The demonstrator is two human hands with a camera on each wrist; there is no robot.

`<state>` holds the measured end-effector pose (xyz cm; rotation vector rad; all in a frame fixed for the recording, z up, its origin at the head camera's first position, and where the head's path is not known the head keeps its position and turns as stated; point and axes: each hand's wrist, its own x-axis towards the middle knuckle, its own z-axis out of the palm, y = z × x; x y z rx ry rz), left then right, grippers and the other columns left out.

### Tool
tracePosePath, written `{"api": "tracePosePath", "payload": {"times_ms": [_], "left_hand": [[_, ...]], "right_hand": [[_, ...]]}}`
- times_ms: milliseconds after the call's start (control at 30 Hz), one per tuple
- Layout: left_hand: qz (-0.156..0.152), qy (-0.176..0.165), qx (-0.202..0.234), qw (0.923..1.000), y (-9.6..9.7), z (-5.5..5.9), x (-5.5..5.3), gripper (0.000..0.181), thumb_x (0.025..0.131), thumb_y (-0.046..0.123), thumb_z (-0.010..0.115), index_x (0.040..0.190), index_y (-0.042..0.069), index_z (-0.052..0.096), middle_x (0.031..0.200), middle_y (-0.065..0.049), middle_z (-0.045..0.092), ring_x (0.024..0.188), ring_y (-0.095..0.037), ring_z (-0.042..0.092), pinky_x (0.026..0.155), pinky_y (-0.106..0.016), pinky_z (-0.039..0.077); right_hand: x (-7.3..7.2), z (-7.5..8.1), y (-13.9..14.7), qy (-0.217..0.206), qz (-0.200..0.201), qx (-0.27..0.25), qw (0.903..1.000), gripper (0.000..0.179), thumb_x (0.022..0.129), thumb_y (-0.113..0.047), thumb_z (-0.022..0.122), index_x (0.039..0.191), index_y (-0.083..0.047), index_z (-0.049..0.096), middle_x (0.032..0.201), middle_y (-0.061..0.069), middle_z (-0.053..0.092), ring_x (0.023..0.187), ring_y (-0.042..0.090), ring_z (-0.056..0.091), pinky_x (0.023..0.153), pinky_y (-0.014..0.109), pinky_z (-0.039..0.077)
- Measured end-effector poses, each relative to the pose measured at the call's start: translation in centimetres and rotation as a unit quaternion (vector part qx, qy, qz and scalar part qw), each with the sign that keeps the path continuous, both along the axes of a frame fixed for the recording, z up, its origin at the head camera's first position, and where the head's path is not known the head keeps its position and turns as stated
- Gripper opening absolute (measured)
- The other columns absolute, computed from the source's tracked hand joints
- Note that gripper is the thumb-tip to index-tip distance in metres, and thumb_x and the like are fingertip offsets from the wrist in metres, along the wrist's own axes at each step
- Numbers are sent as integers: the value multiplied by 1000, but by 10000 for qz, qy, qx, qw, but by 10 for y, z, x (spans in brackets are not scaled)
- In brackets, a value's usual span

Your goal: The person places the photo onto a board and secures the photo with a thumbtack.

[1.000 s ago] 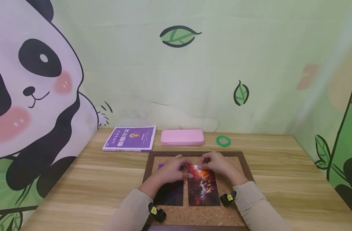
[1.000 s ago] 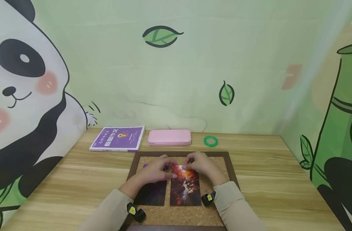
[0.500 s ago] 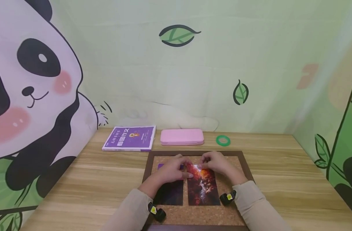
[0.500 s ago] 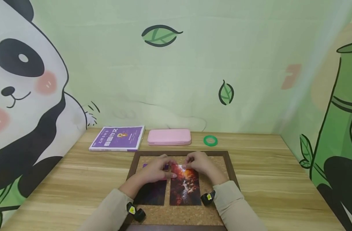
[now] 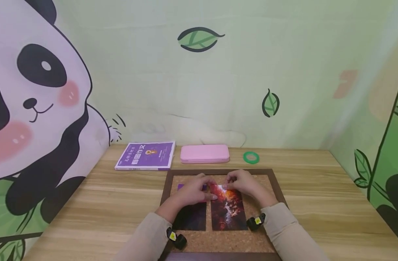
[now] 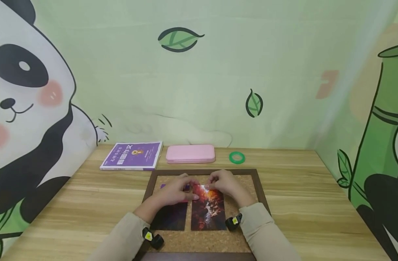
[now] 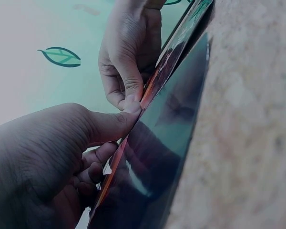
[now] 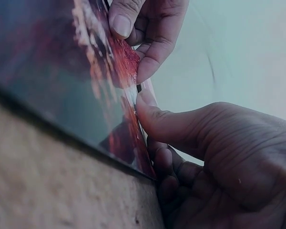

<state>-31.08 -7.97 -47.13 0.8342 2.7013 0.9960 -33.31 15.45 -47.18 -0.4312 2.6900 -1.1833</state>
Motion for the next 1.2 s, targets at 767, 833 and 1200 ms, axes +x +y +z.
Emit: {"api": "tracePosePath", "payload": {"times_ms": [767,833,1200], "left_hand": [[-37,52,-3,10000,1,-1,-1,41,87,35,79,122,18,67,106,1,56,93,-18,56,81,-36,48],[-32,48,-6,10000,1,0,0,40,87,35,79,122,17,67,105,1,56,92,-19,56,80,-36,47],[-42,83,5,10000,0,0,1,41,87,34,79,122,17,67,106,0,57,93,-19,56,81,-36,48]], "right_hand": [[-3,-5,8,105,232,-206,9995,15,86,-24,81,85,-13,71,77,-2,61,75,16,54,68,32,44],[-3,-5,8,88,229,-240,9994,14,86,-23,79,87,-12,71,79,-1,62,76,16,55,68,32,45],[-2,-2,9,-119,233,-468,9986,13,87,-19,78,90,-9,71,82,1,64,78,16,57,70,32,45]]}}
